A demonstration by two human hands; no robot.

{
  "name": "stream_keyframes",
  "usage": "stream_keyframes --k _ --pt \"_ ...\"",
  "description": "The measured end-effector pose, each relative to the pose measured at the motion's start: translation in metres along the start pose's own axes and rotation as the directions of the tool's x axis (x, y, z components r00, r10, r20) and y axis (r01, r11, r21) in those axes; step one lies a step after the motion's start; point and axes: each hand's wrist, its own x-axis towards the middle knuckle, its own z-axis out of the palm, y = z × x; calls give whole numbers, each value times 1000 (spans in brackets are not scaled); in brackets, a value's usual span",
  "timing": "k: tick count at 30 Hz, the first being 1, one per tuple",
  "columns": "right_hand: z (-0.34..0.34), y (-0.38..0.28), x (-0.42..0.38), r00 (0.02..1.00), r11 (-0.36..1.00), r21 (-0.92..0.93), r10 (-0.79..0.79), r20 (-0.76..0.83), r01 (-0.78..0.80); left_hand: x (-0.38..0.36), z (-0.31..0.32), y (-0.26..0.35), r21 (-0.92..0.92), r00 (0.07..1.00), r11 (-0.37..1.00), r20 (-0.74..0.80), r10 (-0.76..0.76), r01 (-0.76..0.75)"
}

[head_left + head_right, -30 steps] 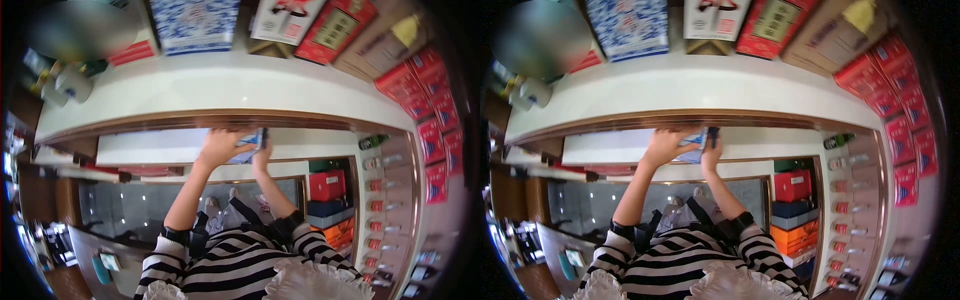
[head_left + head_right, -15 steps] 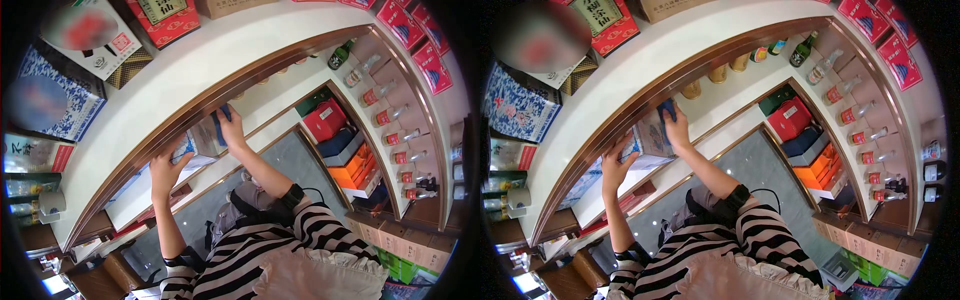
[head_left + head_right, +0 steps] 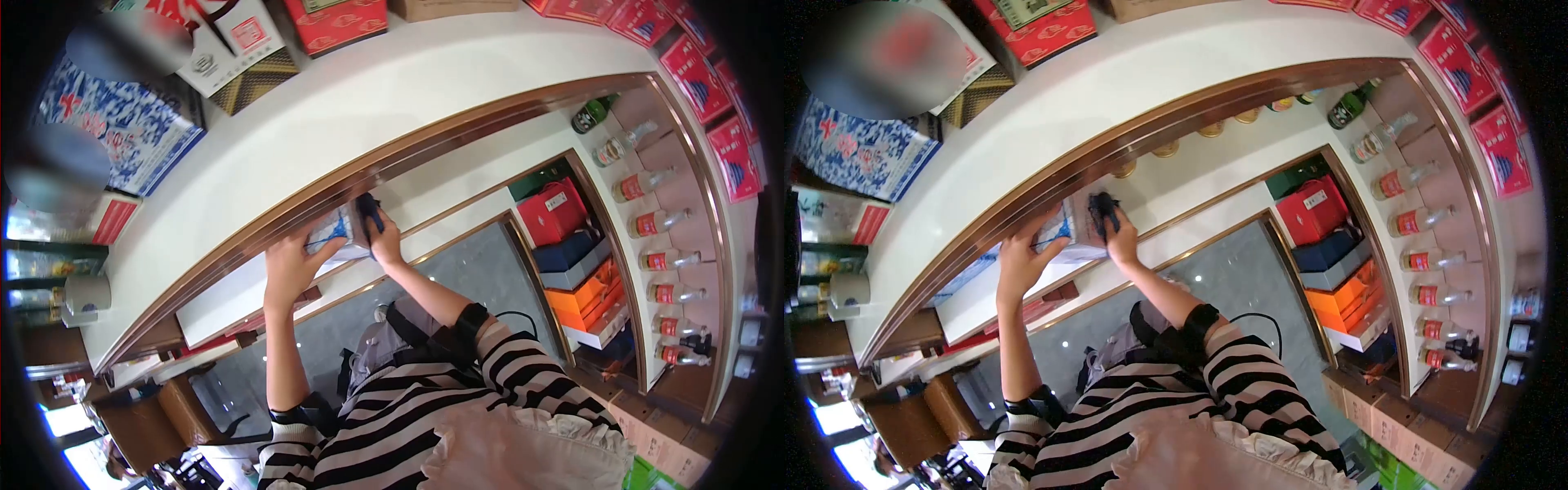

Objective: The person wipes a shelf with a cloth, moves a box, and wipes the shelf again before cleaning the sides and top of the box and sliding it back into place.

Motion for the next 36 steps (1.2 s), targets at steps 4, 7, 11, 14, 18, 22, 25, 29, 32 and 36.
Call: stream_keyframes --k 4,7,11,14,18,22,25,29,32,36 --pt "-19 39 7 878 837 -350 473 74 -422 -2 2 -4 -2 998 999 -44 43 -43" --pt "-15 -5 28 917 889 -247 399 7 -385 -3 4 -7 27 990 995 -98 98 -95" --pt "5 -101 42 985 960 223 174 0 -169 -3 5 -8 36 986 992 -116 121 -117" --pt "12 -129 33 990 981 151 -111 -82 122 -2 5 -8 34 987 993 -115 117 -114" --pt "13 -89 24 1000 999 54 9 14 -10 -2 4 -8 25 991 995 -91 95 -93" --pt "2 -17 3 998 995 -92 38 -42 -41 0 4 -6 68 989 991 -90 121 -115" --pt "-16 8 -2 981 905 -396 188 40 -157 -2 4 -4 37 997 998 -58 49 -47" --pt "-21 0 25 944 854 -433 329 20 -288 -1 5 -6 44 991 997 -108 73 -69" --pt "-13 -84 42 980 974 112 199 -15 -196 -1 4 -4 28 993 998 -99 59 -57" --pt "-3 -141 34 980 985 -2 -171 99 172 -1 1 1 44 997 999 -75 28 -25"
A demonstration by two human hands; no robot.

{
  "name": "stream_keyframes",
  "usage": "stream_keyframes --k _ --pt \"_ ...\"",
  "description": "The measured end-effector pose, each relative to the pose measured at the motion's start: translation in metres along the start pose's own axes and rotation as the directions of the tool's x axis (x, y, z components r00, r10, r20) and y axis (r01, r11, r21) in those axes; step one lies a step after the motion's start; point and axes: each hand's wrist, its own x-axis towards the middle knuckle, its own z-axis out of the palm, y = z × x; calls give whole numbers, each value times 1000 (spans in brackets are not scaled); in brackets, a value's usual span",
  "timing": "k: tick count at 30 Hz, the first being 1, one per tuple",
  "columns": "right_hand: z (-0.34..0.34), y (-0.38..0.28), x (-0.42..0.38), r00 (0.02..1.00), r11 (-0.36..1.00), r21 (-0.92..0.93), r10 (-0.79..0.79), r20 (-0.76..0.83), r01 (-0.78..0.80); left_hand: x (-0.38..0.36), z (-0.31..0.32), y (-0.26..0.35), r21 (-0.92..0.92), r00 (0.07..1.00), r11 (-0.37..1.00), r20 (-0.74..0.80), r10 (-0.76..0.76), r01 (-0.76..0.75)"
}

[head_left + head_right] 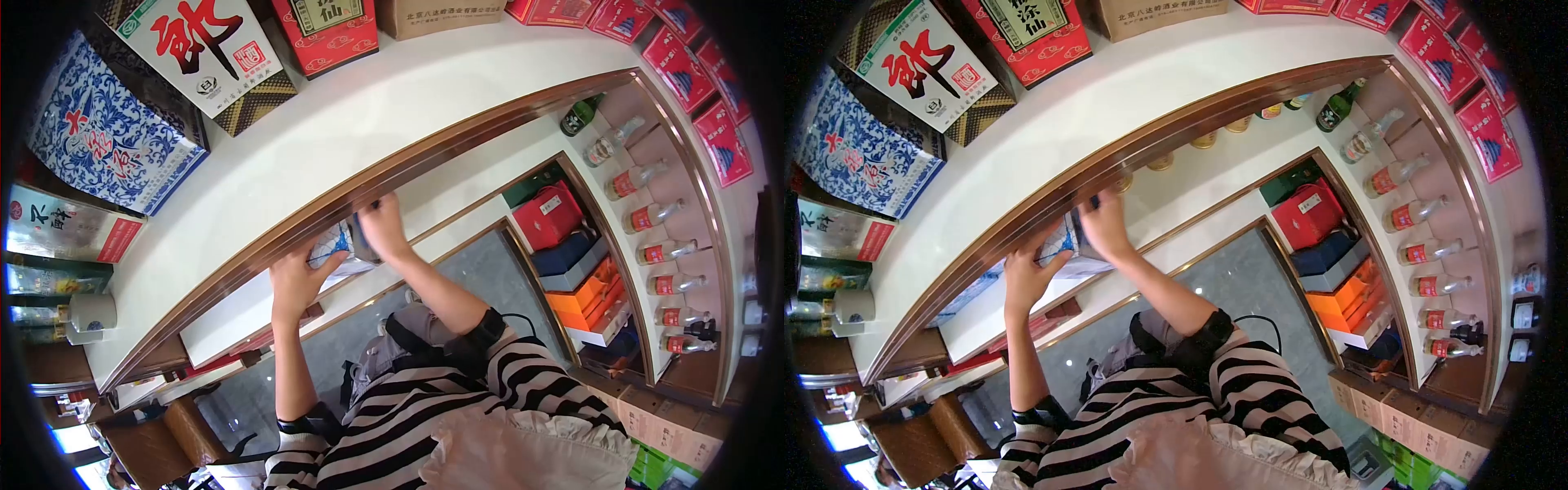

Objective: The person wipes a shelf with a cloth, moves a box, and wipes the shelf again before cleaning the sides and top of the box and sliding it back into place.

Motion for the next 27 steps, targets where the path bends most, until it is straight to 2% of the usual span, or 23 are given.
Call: stream_keyframes --k 2,3,4,6,7,9,10,12,13,15,16,18,20,22,23,24,26,27 --pt "16 5 -10 997 994 104 -41 -60 47 -1 0 -1 -22 1000 1000 -2 3 -3" --pt "16 6 -11 998 984 176 18 -54 -8 -1 0 -1 -43 1000 999 -4 2 -2" --pt "16 10 -12 998 985 173 14 -54 -5 -1 0 -1 -47 1000 999 -6 4 -4" --pt "16 28 -17 986 979 141 155 -65 -144 -2 0 0 0 999 1000 -20 28 -28" --pt "15 42 -22 986 980 140 153 -66 -143 -2 0 -1 -1 999 1000 -21 30 -30" --pt "11 82 -37 977 977 -57 202 -73 -207 0 0 -1 -25 1000 1000 11 15 -14" --pt "9 100 -49 977 977 -57 199 -77 -204 -1 -1 0 -26 1000 999 11 19 -19" --pt "4 133 -66 949 884 -347 297 -102 -314 -1 -2 3 -2 1000 1000 14 -12 12" --pt "0 149 -65 950 884 -348 295 -104 -313 -1 -2 3 -3 1000 1000 14 -9 10" --pt "-10 173 -58 798 735 -405 602 20 -544 -3 -1 1 -30 1000 1000 15 5 -5" --pt "-12 153 -48 822 740 -406 567 -53 -537 -4 -1 1 -32 1000 999 15 2 -2" --pt "-12 97 -27 879 885 -120 415 -235 -450 -3 -1 1 -33 1000 999 22 -6 7" --pt "-11 32 -6 937 935 230 311 -159 -271 -2 -1 1 -28 1000 1000 13 -5 6" --pt "-2 -12 -5 982 963 236 160 -100 -132 -4 -1 1 -20 1000 1000 8 0 0" --pt "-1 -15 -7 990 974 176 143 16 -144 -3 -2 2 -27 999 999 24 -24 25" --pt "10 -13 -10 1000 996 87 20 0 -20 -2 -3 3 -33 998 998 41 -47 48" --pt "14 -9 -16 993 992 87 -79 -89 87 -2 -4 4 -37 999 999 36 -36 38" --pt "14 -7 -16 993 992 87 -79 -89 87 -3 -4 5 -41 999 999 30 -29 30"
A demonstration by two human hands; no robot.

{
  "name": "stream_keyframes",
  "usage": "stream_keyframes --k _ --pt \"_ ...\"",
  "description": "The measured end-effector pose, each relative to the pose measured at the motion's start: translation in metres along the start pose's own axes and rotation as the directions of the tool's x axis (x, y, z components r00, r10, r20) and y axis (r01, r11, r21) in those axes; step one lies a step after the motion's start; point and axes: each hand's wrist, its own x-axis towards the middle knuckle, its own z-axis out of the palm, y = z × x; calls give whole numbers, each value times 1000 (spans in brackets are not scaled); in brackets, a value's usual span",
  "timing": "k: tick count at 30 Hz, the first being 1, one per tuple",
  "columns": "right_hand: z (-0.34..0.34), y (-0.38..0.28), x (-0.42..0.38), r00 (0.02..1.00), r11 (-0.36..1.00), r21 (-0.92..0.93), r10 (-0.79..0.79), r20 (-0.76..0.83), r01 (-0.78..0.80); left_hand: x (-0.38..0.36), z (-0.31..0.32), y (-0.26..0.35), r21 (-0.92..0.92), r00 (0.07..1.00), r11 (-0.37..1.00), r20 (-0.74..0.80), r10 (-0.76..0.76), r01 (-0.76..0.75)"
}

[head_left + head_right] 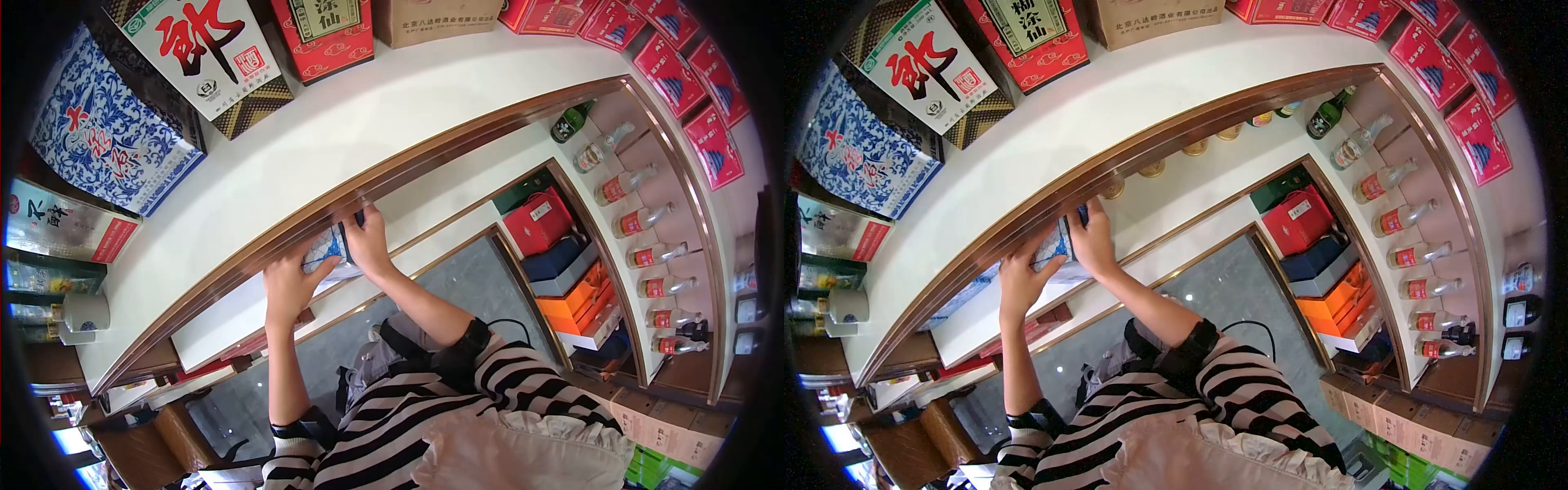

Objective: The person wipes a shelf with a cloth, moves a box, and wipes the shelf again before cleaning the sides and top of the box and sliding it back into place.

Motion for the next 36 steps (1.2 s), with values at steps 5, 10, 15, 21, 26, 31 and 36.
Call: stream_keyframes --k 5,10,15,21,26,31,36 --pt "-9 53 -18 952 947 -95 304 -33 -306 1 2 -4 12 1000 999 -4 31 -31" --pt "-30 140 -60 932 890 -283 360 -40 -356 1 3 -5 45 998 997 -16 65 -64" --pt "-51 145 -52 855 743 -468 515 -58 -479 0 4 -4 24 998 998 -24 57 -57" --pt "-14 29 -8 978 972 116 207 -25 -203 0 5 -6 67 995 994 -53 87 -83" --pt "-7 54 -26 981 982 -6 189 -34 -189 0 4 -6 60 998 996 -21 66 -64" --pt "-30 150 -63 911 882 -242 412 -21 -405 0 3 -3 41 997 996 -7 77 -77" --pt "-46 180 -45 717 712 -89 689 -102 -697 -1 6 -10 84 988 988 -73 137 -131"
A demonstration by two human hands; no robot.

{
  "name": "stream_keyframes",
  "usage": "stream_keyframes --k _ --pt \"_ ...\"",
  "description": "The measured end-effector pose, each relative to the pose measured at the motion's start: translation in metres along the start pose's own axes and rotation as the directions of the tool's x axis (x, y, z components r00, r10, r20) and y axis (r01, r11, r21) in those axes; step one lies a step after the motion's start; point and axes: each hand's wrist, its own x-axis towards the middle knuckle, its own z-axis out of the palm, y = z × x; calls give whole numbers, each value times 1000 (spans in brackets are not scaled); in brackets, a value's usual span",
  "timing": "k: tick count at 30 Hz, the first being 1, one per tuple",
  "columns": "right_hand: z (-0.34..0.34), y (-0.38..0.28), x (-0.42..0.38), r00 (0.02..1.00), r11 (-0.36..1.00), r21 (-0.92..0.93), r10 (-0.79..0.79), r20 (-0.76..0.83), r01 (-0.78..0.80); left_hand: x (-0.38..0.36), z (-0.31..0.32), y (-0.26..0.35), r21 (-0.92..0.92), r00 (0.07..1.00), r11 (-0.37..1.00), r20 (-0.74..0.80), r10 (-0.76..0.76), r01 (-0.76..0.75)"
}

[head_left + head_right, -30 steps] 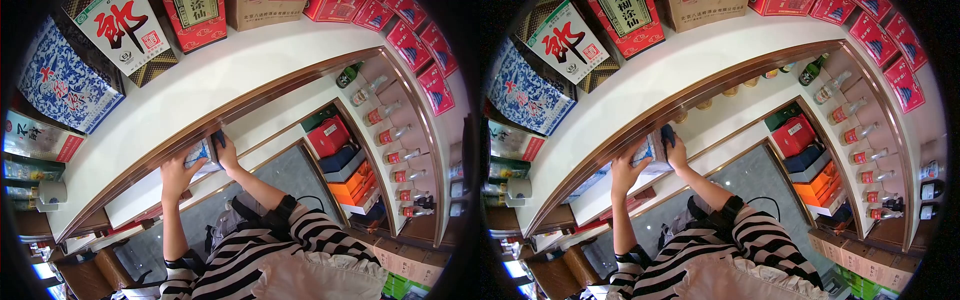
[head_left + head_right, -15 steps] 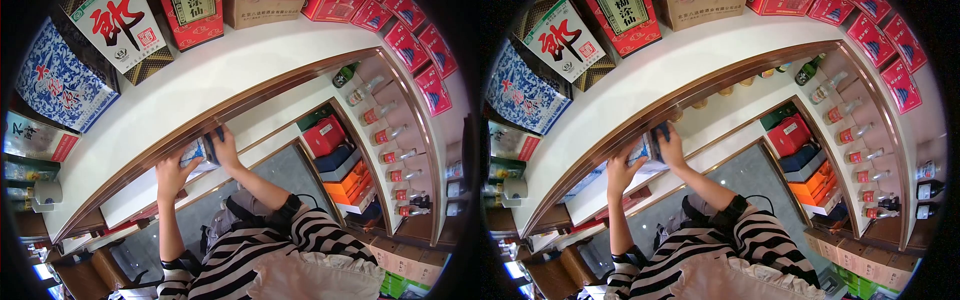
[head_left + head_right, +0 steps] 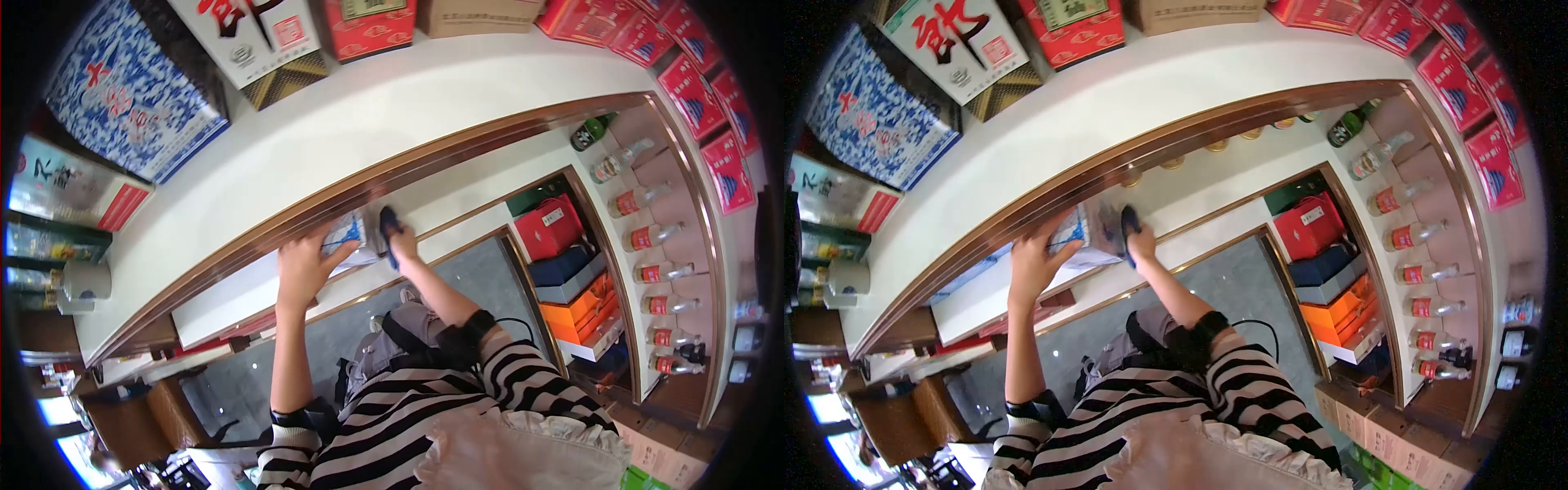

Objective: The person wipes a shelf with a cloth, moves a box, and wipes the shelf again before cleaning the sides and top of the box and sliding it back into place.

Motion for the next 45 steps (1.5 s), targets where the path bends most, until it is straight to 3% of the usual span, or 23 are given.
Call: stream_keyframes --k 1,3,5,6,8,11,13,15,17,20,22,24,25,28,30,31,33,35,38,39,41,42,45 --pt "-4 -44 -20 999 999 0 -39 -18 39 -1 0 -1 10 1000 1000 -6 -23 23" --pt "-5 -109 -51 987 946 306 -140 85 107 -1 2 -2 6 996 999 -74 52 -52" --pt "3 -151 -82 974 883 450 -201 109 132 -2 3 -3 23 996 999 -81 25 -23" --pt "11 -147 -84 972 886 448 -197 130 120 -2 3 -3 44 997 999 -68 21 -18" --pt "24 -132 -87 901 861 323 -430 50 393 -3 1 -3 57 999 998 -37 10 -7" --pt "25 -111 -76 897 852 361 -434 81 379 -3 3 -6 56 996 997 -63 61 -57" --pt "22 -89 -70 930 882 369 -352 103 293 -3 2 -6 57 998 998 -54 34 -31" --pt "19 -47 -47 975 953 246 -202 90 175 -3 -1 -4 72 998 997 -39 40 -37" --pt "15 -3 -18 975 961 205 -207 78 188 -3 -1 -3 52 1000 999 -19 11 -10" --pt "1 31 22 978 993 49 94 189 -105 -3 -3 -1 33 1000 999 -22 4 -3" --pt "2 -27 -4 992 985 164 33 124 -53 -4 -1 -2 34 999 999 -44 19 -17" --pt "2 -81 -30 995 959 283 -57 84 31 -4 2 -6 68 968 985 -187 170 -160" --pt "3 -100 -36 983 908 408 -154 101 100 -4 2 -5 68 969 986 -188 162 -152" --pt "14 -153 -86 971 886 441 -211 113 141 -5 -2 -4 34 983 993 -137 120 -117" --pt "23 -146 -90 902 871 303 -426 72 387 -4 -3 -3 24 991 996 -97 87 -85" --pt "23 -143 -89 902 870 304 -427 70 388 -4 -2 -3 24 991 996 -97 89 -87" --pt "21 -134 -83 934 910 308 -330 137 276 -4 1 -4 47 996 998 -72 47 -44" --pt "23 -106 -70 918 887 317 -383 101 336 -4 2 -4 49 998 998 -54 34 -32" --pt "15 -32 -33 962 967 62 -252 107 246 -3 0 -2 48 999 998 16 -33 33" --pt "14 -13 -28 975 977 89 -202 91 194 -2 -1 -1 46 994 995 63 -91 88" --pt "3 64 14 981 993 -47 -101 163 110 -2 2 -2 48 1000 999 3 -20 20" --pt "-6 61 13 990 980 -198 -6 139 33 -2 3 -3 58 997 998 -66 35 -31" --pt "-12 13 2 998 983 -180 -12 57 22 -2 3 -1 51 993 997 -105 60 -55"
